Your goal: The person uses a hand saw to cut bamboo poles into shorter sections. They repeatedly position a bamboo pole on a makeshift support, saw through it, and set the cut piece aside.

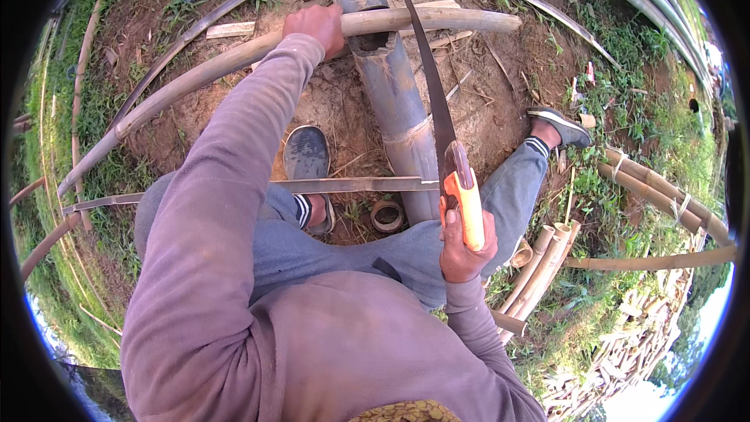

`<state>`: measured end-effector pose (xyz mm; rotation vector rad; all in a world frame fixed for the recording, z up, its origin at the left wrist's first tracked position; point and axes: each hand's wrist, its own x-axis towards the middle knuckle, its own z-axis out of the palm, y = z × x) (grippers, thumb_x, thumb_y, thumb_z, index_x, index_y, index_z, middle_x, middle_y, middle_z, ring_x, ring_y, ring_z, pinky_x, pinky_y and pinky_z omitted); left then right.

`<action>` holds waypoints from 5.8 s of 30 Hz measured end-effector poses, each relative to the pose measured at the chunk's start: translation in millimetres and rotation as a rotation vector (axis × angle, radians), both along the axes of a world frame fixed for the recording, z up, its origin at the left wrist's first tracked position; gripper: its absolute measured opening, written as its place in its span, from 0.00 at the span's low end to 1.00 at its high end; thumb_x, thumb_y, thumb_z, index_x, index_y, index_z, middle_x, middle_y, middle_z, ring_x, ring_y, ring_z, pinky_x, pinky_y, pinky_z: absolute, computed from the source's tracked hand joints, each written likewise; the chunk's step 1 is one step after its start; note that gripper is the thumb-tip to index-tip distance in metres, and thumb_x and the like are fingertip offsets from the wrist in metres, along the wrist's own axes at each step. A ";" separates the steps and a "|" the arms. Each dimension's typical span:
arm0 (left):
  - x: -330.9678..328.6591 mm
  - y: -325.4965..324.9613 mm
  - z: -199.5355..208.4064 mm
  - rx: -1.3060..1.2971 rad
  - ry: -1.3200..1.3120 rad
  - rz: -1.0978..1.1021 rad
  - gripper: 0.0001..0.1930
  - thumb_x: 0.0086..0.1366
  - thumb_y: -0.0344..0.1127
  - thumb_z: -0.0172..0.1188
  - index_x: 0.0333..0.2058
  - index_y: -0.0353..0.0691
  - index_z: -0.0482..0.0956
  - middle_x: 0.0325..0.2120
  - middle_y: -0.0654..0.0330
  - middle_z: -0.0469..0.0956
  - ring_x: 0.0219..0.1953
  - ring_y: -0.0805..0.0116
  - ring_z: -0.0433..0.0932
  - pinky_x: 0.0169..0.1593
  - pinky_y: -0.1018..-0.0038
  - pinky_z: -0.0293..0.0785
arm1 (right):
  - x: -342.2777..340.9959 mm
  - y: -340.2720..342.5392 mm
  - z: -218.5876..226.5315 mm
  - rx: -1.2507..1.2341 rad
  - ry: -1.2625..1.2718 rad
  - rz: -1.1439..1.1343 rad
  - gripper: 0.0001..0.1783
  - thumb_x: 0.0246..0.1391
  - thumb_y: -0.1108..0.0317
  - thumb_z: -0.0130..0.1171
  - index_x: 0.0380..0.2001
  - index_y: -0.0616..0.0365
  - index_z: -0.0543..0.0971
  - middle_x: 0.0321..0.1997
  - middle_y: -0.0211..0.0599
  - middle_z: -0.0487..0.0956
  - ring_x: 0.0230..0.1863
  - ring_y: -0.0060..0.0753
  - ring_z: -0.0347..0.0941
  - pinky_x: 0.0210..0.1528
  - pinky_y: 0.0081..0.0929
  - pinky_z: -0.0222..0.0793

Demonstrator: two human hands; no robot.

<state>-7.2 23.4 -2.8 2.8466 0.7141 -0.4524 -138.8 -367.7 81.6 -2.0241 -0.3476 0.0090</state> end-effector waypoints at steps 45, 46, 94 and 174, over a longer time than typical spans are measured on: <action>31.1 33.4 -11.6 -0.374 0.213 -0.092 0.17 0.46 0.45 0.72 0.27 0.34 0.90 0.23 0.55 0.87 0.26 0.62 0.87 0.37 0.67 0.84 | 3.0 -2.0 -27.5 0.040 0.046 -0.012 0.10 0.57 0.75 0.71 0.41 0.66 0.82 0.30 0.38 0.85 0.28 0.27 0.82 0.35 0.27 0.76; 30.4 33.6 -12.6 -0.390 0.211 -0.069 0.16 0.48 0.43 0.71 0.26 0.34 0.89 0.22 0.56 0.86 0.22 0.66 0.86 0.31 0.69 0.82 | 15.2 9.5 -31.2 0.047 0.049 -0.005 0.10 0.57 0.75 0.71 0.40 0.66 0.82 0.30 0.38 0.84 0.28 0.26 0.81 0.34 0.27 0.76; 35.7 35.3 -1.3 -0.389 0.228 -0.121 0.27 0.43 0.51 0.72 0.37 0.33 0.90 0.33 0.46 0.88 0.37 0.51 0.88 0.47 0.64 0.83 | 258.3 98.5 -165.5 -0.870 -0.379 0.249 0.36 0.49 0.59 0.76 0.60 0.54 0.73 0.64 0.40 0.76 0.69 0.46 0.70 0.72 0.51 0.61; -122.9 -24.2 340.1 0.179 -0.500 -0.421 0.18 0.62 0.31 0.64 0.50 0.34 0.77 0.35 0.48 0.87 0.40 0.49 0.89 0.48 0.56 0.84 | 243.6 -34.5 225.7 0.277 -0.823 -0.479 0.38 0.64 0.50 0.68 0.68 0.62 0.71 0.68 0.49 0.73 0.70 0.47 0.69 0.72 0.45 0.64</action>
